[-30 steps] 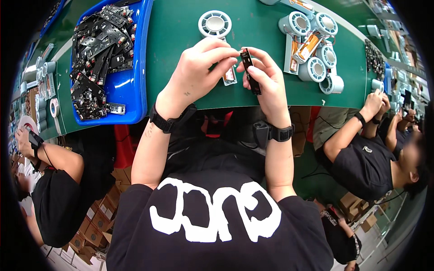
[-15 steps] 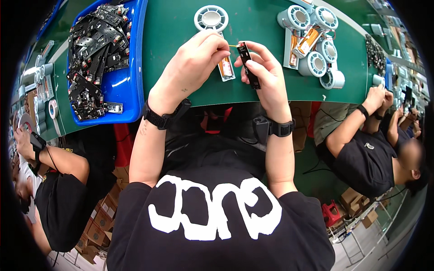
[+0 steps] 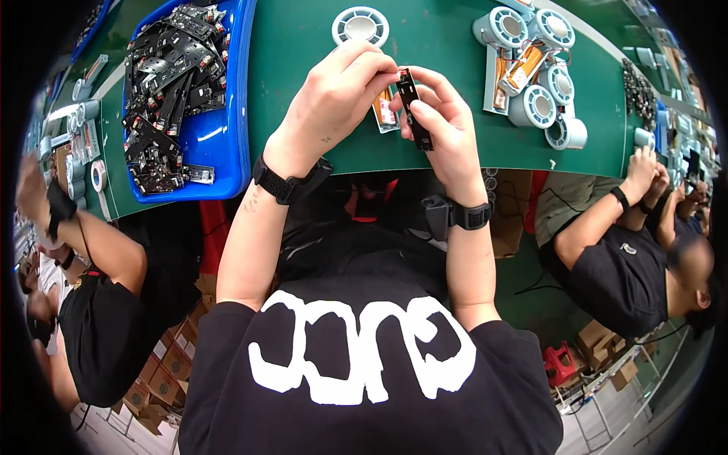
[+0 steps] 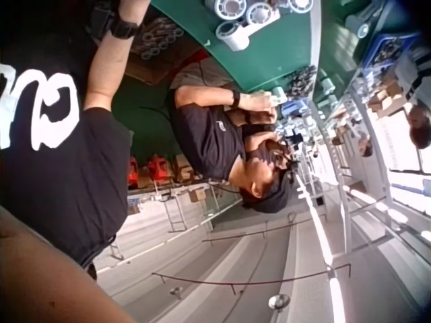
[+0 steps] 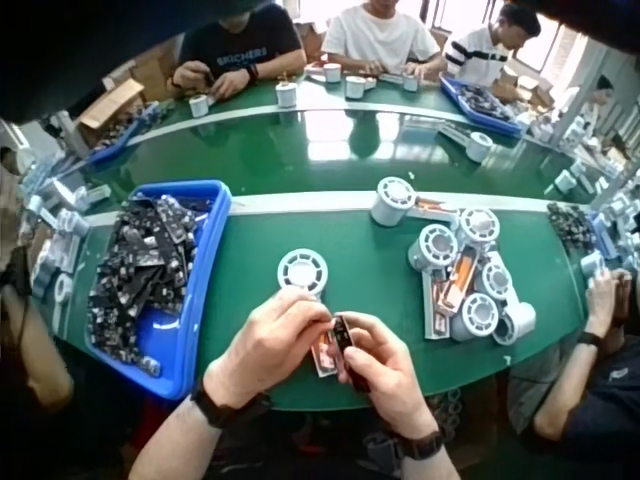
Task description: Assembling small electrical connector components at a production line workstation.
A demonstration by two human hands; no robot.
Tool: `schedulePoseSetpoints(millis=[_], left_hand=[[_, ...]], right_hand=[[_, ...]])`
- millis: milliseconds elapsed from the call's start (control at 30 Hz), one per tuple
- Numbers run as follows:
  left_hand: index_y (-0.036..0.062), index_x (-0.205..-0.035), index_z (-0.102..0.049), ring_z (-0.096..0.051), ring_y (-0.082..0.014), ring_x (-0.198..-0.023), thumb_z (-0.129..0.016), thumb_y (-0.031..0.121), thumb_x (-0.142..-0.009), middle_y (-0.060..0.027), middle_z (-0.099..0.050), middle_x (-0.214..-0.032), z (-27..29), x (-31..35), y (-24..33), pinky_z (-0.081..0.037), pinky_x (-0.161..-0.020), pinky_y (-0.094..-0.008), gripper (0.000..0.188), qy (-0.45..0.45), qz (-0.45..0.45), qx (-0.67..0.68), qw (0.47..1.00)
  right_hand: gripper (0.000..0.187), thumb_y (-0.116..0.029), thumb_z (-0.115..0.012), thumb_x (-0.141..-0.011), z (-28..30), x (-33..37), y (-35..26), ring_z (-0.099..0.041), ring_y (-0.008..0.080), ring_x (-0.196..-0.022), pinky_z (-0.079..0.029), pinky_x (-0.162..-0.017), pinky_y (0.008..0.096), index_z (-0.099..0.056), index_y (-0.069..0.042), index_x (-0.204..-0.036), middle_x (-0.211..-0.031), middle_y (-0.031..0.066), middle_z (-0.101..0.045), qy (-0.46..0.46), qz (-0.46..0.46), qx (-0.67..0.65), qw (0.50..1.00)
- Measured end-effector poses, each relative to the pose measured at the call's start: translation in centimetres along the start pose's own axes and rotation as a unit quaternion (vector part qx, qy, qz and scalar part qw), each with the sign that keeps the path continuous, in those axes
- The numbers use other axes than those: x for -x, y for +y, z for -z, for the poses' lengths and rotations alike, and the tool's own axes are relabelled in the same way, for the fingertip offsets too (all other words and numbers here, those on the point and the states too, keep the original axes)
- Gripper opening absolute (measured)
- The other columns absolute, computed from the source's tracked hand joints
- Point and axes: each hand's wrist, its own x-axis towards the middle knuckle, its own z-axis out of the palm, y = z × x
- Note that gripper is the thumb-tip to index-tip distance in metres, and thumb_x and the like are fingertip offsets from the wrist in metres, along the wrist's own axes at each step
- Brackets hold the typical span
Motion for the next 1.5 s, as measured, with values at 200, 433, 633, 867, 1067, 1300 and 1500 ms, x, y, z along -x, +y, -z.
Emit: schedulePoseSetpoints(millis=[200, 433, 633, 867, 1067, 1300, 1500], left_hand=[[0.0002, -0.096, -0.067, -0.067, -0.0268, -0.079, -0.075, -0.002, -0.084, -0.0105, -0.066, -0.092, 0.0, 0.1, -0.2, -0.055, -0.068, -0.0334, 0.014, 0.008, -0.015, -0.037, 0.999], [0.0009, -0.096, -0.067, -0.067, -0.0274, -0.079, -0.076, -0.002, -0.083, -0.0103, -0.067, -0.092, -0.1, -0.1, 0.1, -0.056, -0.067, -0.034, 0.017, 0.015, -0.035, -0.078, 0.996], [0.0009, -0.096, -0.068, -0.068, -0.0275, -0.08, -0.077, -0.001, -0.082, -0.0105, -0.067, -0.093, 0.0, -0.1, 0.0, -0.056, -0.068, -0.0334, 0.017, 0.018, -0.036, -0.063, 0.997], [0.0011, -0.097, -0.072, -0.072, -0.0223, -0.081, -0.077, -0.001, -0.083, -0.0099, -0.071, -0.094, 0.0, 0.4, -0.2, -0.058, -0.069, -0.0297, 0.016, 0.009, 0.029, 0.011, 0.999], [0.0013, -0.094, -0.074, -0.072, -0.0203, -0.079, -0.078, -0.001, -0.082, -0.0088, -0.073, -0.091, 0.1, 0.2, -0.5, -0.058, -0.068, -0.0278, 0.013, 0.016, 0.039, 0.005, 0.999], [0.0011, -0.09, -0.074, -0.072, -0.0199, -0.079, -0.079, -0.001, -0.081, -0.0084, -0.073, -0.09, -0.2, 0.2, -0.4, -0.058, -0.068, -0.0272, 0.011, 0.012, 0.031, -0.015, 0.999], [0.0011, -0.091, -0.074, -0.073, -0.0197, -0.079, -0.079, 0.001, -0.081, -0.0085, -0.073, -0.09, -0.2, 0.2, -0.1, -0.058, -0.068, -0.0267, 0.011, -0.005, 0.05, -0.014, 0.999]], right_hand=[[0.044, -0.009, -0.056, -0.1, -0.1, 0.0, 0.1, -0.059, 0.011, -0.078, -0.05, -0.071, 0.0234, -0.051, -0.001, -0.142, -0.104, 0.0112, -0.067, -0.009, 0.0, 0.017, 1.0], [0.043, -0.004, -0.06, -0.097, -0.4, -0.1, 0.3, -0.059, 0.0099, -0.079, -0.05, -0.073, 0.0237, -0.055, -0.002, -0.14, -0.104, 0.0089, -0.068, 0.006, 0.033, 0.054, 0.998], [0.044, -0.003, -0.061, -0.096, -0.5, -0.1, -0.1, -0.059, 0.0107, -0.081, -0.05, -0.074, 0.0246, -0.055, -0.001, -0.139, -0.105, 0.0094, -0.068, 0.013, 0.041, 0.106, 0.993], [0.043, -0.004, -0.061, -0.096, 0.2, -0.2, 0.0, -0.058, 0.011, -0.08, -0.049, -0.074, 0.0248, -0.057, -0.003, -0.139, -0.104, 0.0085, -0.068, -0.007, 0.011, 0.055, 0.998], [0.04, -0.005, -0.06, -0.098, 0.1, -0.4, 0.2, -0.056, 0.0086, -0.076, -0.047, -0.069, 0.0227, -0.059, -0.003, -0.138, -0.1, 0.006, -0.068, 0.006, 0.04, 0.101, 0.994], [0.032, -0.006, -0.057, -0.102, -0.2, -0.4, 0.6, -0.053, 0.0055, -0.068, -0.043, -0.061, 0.0198, -0.065, -0.003, -0.133, -0.092, 0.0032, -0.067, 0.041, 0.06, 0.151, 0.986], [0.031, -0.006, -0.058, -0.102, 0.2, -0.5, 0.7, -0.051, 0.0053, -0.066, -0.043, -0.059, 0.0195, -0.067, -0.003, -0.131, -0.089, 0.0024, -0.067, 0.038, 0.076, 0.159, 0.984]])
